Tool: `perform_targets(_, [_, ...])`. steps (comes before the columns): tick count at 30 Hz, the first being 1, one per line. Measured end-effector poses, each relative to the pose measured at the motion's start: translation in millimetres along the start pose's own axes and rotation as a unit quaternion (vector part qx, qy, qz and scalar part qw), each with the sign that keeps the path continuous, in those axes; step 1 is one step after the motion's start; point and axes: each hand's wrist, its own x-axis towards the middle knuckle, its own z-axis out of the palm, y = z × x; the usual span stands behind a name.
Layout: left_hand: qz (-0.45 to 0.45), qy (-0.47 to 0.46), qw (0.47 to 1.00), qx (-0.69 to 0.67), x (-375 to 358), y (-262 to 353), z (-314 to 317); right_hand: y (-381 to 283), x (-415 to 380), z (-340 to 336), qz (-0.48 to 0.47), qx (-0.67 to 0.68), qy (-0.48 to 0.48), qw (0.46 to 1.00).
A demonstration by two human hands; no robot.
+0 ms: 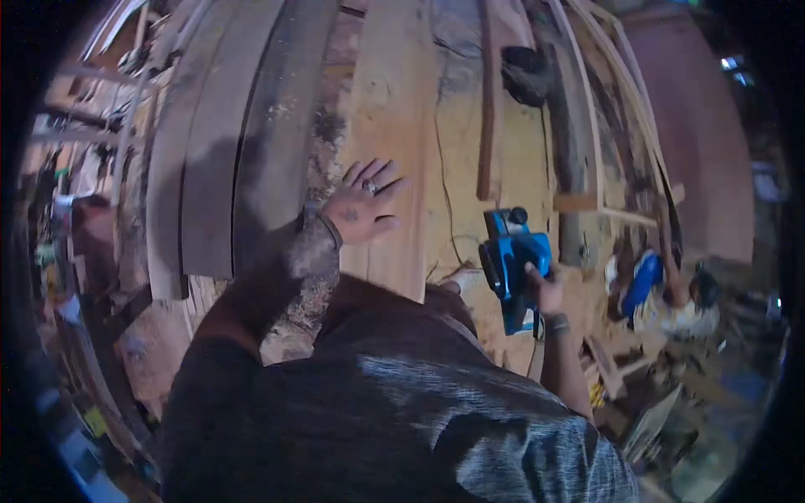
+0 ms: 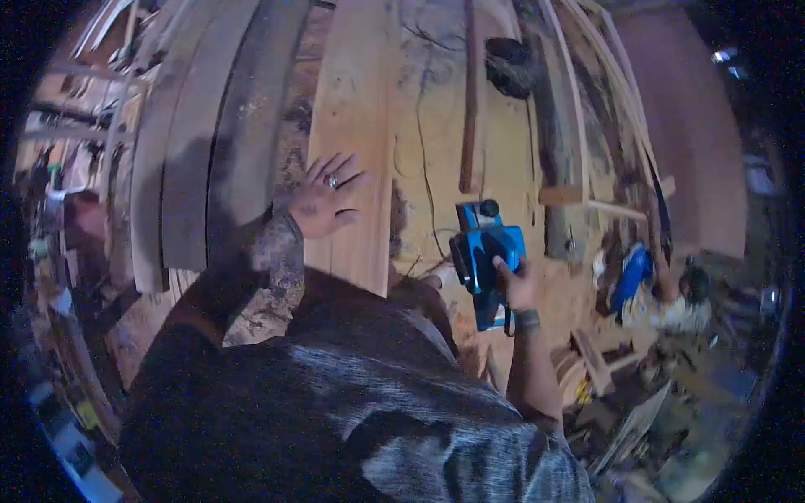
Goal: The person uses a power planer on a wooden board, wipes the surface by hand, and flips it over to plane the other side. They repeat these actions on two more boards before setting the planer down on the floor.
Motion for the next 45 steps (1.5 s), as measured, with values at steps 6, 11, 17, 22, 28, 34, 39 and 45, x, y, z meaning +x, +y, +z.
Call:
perform_targets(6, [0.017, 0.021, 0.999, 0.029, 46.8, -42.9, 2.6, -69.5, -128.2, 55.0, 0.002, 0.100, 0.049, 0.994])
perform_targets(11, [-0.074, 0.056, 0.996, -0.005, 90.6, -40.9, 17.7, -58.2, -196.3, 74.4, -0.035, 0.045, 0.041, 0.998])
perform_targets(17, [0.240, 0.100, 0.925, -0.278, 61.5, 116.4, -70.2, -54.3, -260.5, 111.2, -0.037, 0.154, -0.031, 0.987])
perform_targets(22, [0.384, 0.036, 0.889, -0.245, 24.6, 216.3, -33.3, -28.9, -303.5, 141.5, -0.052, 0.123, -0.052, 0.990])
perform_targets(28, [0.334, -0.161, 0.915, -0.161, -22.2, 235.9, -20.2, -25.1, -330.3, 173.3, -0.108, -0.001, -0.031, 0.994])
perform_targets(34, [0.344, -0.298, 0.885, -0.097, 2.6, 223.8, -36.0, -38.1, -313.1, 187.5, -0.141, -0.068, -0.002, 0.988])
perform_targets(39, [0.349, -0.308, 0.881, -0.082, 34.8, 215.0, -35.8, -45.2, -294.7, 191.1, -0.077, -0.041, -0.017, 0.996])
perform_targets(45, [0.360, -0.274, 0.889, -0.071, 43.7, 200.6, -35.4, -48.9, -282.2, 191.7, -0.092, -0.069, -0.010, 0.993])
